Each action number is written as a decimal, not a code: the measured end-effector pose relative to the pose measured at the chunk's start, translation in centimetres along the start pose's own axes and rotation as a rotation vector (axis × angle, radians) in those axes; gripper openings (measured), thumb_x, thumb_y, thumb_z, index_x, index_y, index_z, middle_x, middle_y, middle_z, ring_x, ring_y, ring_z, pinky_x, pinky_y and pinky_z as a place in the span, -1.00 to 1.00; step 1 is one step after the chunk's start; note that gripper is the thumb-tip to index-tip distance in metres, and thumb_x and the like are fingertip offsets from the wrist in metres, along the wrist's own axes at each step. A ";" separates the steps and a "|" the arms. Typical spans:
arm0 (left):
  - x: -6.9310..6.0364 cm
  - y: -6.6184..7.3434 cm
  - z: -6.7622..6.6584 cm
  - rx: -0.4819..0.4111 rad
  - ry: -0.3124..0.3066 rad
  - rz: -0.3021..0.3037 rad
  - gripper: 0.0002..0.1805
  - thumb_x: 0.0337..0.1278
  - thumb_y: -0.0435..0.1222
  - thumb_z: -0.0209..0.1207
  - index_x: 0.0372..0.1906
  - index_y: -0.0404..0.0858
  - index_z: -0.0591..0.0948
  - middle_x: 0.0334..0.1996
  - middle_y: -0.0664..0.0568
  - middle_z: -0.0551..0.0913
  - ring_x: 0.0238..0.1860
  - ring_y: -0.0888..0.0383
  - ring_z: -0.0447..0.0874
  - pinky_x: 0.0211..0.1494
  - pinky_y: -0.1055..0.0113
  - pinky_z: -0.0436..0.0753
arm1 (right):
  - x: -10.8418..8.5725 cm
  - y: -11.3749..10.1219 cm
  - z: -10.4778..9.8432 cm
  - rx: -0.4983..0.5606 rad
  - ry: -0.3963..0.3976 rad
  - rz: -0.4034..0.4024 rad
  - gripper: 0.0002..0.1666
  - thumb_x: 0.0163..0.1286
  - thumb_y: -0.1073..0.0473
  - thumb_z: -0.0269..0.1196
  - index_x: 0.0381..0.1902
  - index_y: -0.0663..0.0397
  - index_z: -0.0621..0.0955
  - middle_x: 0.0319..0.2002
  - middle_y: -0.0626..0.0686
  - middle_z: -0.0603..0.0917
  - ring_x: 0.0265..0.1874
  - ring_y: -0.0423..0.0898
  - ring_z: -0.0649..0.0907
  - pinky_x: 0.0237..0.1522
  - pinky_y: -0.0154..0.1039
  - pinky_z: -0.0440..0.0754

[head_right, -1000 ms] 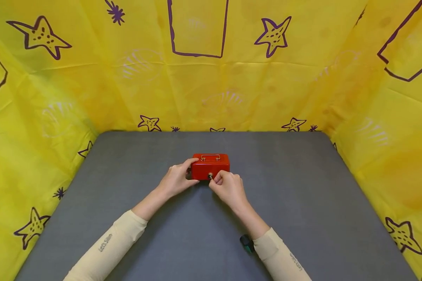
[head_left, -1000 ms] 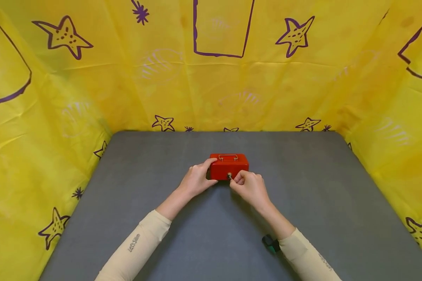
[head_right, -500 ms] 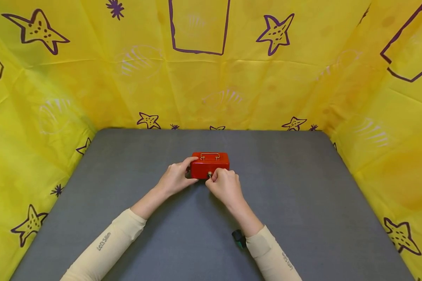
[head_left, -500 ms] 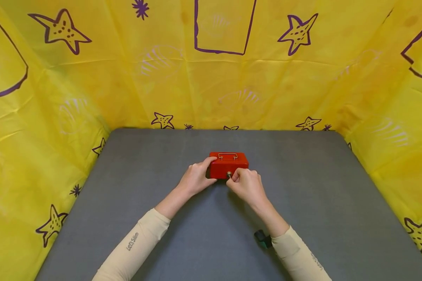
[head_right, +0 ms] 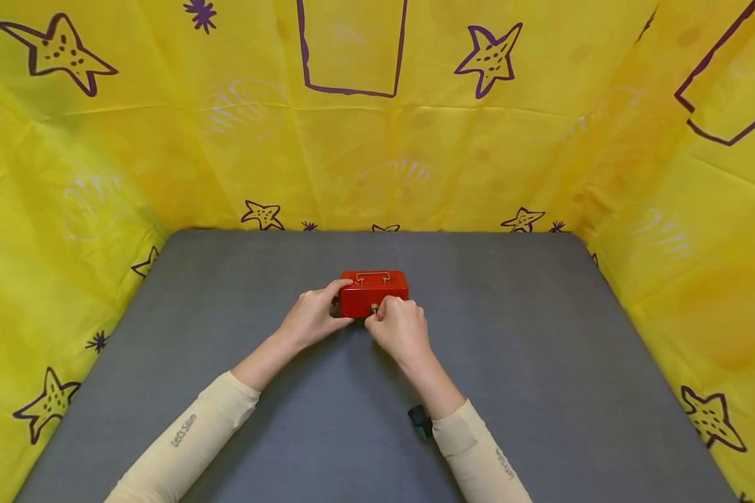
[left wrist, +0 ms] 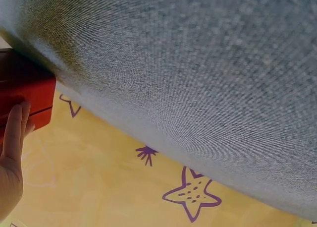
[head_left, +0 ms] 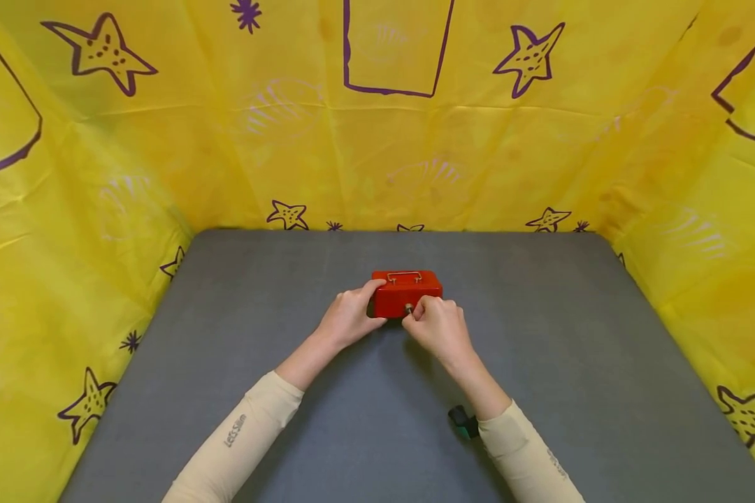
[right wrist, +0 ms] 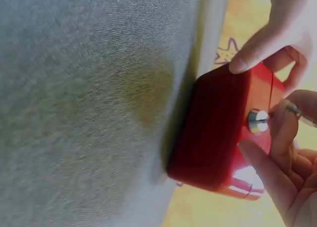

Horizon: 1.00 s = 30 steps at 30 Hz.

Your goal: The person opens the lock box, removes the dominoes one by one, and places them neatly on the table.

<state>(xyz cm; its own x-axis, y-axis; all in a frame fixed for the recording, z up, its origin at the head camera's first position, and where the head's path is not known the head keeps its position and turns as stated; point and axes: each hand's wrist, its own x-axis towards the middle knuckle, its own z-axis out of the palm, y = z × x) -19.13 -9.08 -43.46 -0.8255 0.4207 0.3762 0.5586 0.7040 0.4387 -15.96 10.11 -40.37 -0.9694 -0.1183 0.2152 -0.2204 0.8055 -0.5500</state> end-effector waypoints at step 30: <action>0.0 0.1 -0.1 0.014 -0.012 -0.024 -0.35 -0.11 -0.31 0.48 0.16 -0.27 0.49 -0.18 -0.17 0.72 -0.38 -0.04 0.72 -0.20 0.15 0.71 | -0.5 1.2 0.7 0.140 -0.024 0.053 -0.75 0.20 0.02 0.42 -0.54 0.04 0.69 -0.60 -0.09 0.68 -0.65 -0.17 0.59 -0.51 -0.24 0.56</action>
<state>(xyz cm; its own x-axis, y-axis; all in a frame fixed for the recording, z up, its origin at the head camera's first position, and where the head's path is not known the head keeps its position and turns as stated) -19.08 -9.08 -43.35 -0.8395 0.4108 0.3557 0.5378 0.7215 0.4361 -15.87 10.72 -41.75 -0.9821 -0.0929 0.1641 -0.1799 0.7227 -0.6673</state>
